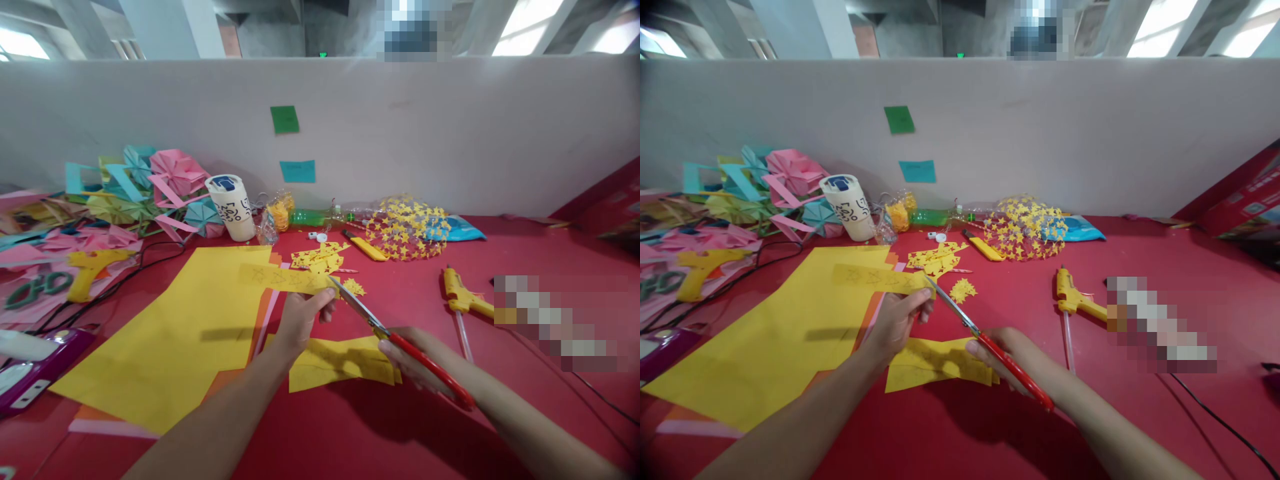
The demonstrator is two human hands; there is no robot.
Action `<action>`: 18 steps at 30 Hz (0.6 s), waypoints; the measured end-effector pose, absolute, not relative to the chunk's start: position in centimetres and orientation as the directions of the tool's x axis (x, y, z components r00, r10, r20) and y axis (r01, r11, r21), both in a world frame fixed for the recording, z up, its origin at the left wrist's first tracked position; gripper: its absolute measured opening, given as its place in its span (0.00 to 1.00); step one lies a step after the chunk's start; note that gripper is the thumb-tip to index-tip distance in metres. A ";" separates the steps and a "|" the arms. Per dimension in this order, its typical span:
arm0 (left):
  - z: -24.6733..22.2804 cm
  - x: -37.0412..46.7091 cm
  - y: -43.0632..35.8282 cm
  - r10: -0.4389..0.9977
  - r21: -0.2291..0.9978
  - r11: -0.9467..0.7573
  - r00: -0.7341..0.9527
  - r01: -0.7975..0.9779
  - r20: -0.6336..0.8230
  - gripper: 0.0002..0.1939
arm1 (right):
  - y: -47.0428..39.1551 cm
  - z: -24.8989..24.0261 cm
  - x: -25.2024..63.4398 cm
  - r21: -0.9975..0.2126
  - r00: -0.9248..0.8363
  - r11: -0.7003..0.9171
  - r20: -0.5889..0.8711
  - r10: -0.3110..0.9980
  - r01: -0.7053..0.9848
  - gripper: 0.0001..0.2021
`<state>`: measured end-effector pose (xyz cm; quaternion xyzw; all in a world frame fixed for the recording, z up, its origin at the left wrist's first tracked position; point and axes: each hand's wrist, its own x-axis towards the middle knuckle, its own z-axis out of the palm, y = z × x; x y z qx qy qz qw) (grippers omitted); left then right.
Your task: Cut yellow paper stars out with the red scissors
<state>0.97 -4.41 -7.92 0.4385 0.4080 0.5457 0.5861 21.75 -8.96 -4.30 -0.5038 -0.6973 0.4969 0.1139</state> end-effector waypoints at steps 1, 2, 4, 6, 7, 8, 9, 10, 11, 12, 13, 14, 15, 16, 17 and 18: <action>-7.9 1.0 -4.4 0.998 0.959 0.017 0.071 -0.283 0.003 0.09 | -9.0 -4.3 21.8 -0.808 -0.468 -0.006 -0.347 0.813 0.589 0.25; -7.9 0.9 -4.4 0.998 0.958 0.014 0.070 -0.286 0.006 0.09 | -9.0 -4.2 21.8 -0.809 -0.471 -0.008 -0.350 0.810 0.588 0.25; -8.0 0.9 -4.4 0.998 0.958 0.007 0.068 -0.288 0.013 0.09 | -9.0 -4.1 21.8 -0.812 -0.477 -0.011 -0.354 0.805 0.584 0.24; -8.0 0.9 -4.4 0.997 0.960 0.003 0.072 -0.280 0.018 0.09 | -9.0 -4.1 21.8 -0.807 -0.473 -0.013 -0.359 0.805 0.590 0.24; -8.0 0.9 -4.4 0.997 0.961 0.001 0.073 -0.278 0.020 0.10 | -9.0 -4.1 21.7 -0.806 -0.470 -0.015 -0.361 0.805 0.592 0.24; -8.1 0.9 -4.4 0.997 0.961 0.000 0.073 -0.276 0.021 0.10 | -9.0 -4.0 21.7 -0.805 -0.467 -0.015 -0.360 0.808 0.593 0.23; -8.1 0.9 -4.4 0.997 0.961 0.002 0.071 -0.275 0.019 0.10 | -9.0 -4.0 21.7 -0.806 -0.466 -0.013 -0.355 0.810 0.592 0.23; -8.1 1.0 -4.4 0.998 0.962 0.004 0.068 -0.274 0.015 0.10 | -9.0 -4.0 21.7 -0.809 -0.470 -0.008 -0.349 0.811 0.587 0.23; -8.1 1.0 -4.5 0.998 0.962 0.006 0.064 -0.273 0.012 0.10 | -9.0 -4.0 21.7 -0.814 -0.476 -0.001 -0.340 0.811 0.580 0.23; -8.1 1.0 -4.5 0.998 0.962 0.007 0.060 -0.273 0.010 0.10 | -9.0 -4.0 21.7 -0.818 -0.482 0.005 -0.334 0.810 0.575 0.23; -8.0 1.0 -4.5 0.998 0.962 0.008 0.058 -0.272 0.008 0.10 | -9.0 -4.0 21.7 -0.819 -0.487 0.012 -0.329 0.809 0.574 0.23; -8.0 1.1 -4.5 0.998 0.962 0.009 0.056 -0.272 0.007 0.10 | -9.0 -4.0 21.7 -0.819 -0.491 0.017 -0.327 0.807 0.574 0.23; -8.0 1.1 -4.5 0.998 0.962 0.009 0.057 -0.274 0.007 0.10 | -8.9 -4.1 21.7 -0.817 -0.492 0.021 -0.326 0.807 0.576 0.23; -7.9 1.1 -4.5 0.998 0.960 0.008 0.059 -0.278 0.009 0.10 | -8.9 -4.1 21.8 -0.814 -0.491 0.025 -0.325 0.808 0.580 0.23; -7.8 1.0 -4.5 0.998 0.959 0.007 0.064 -0.284 0.012 0.11 | -8.8 -4.1 21.8 -0.812 -0.490 0.029 -0.323 0.810 0.583 0.23; -7.8 1.0 -4.6 0.997 0.957 0.004 0.070 -0.291 0.017 0.12 | -8.8 -4.2 21.9 -0.812 -0.491 0.031 -0.322 0.810 0.583 0.23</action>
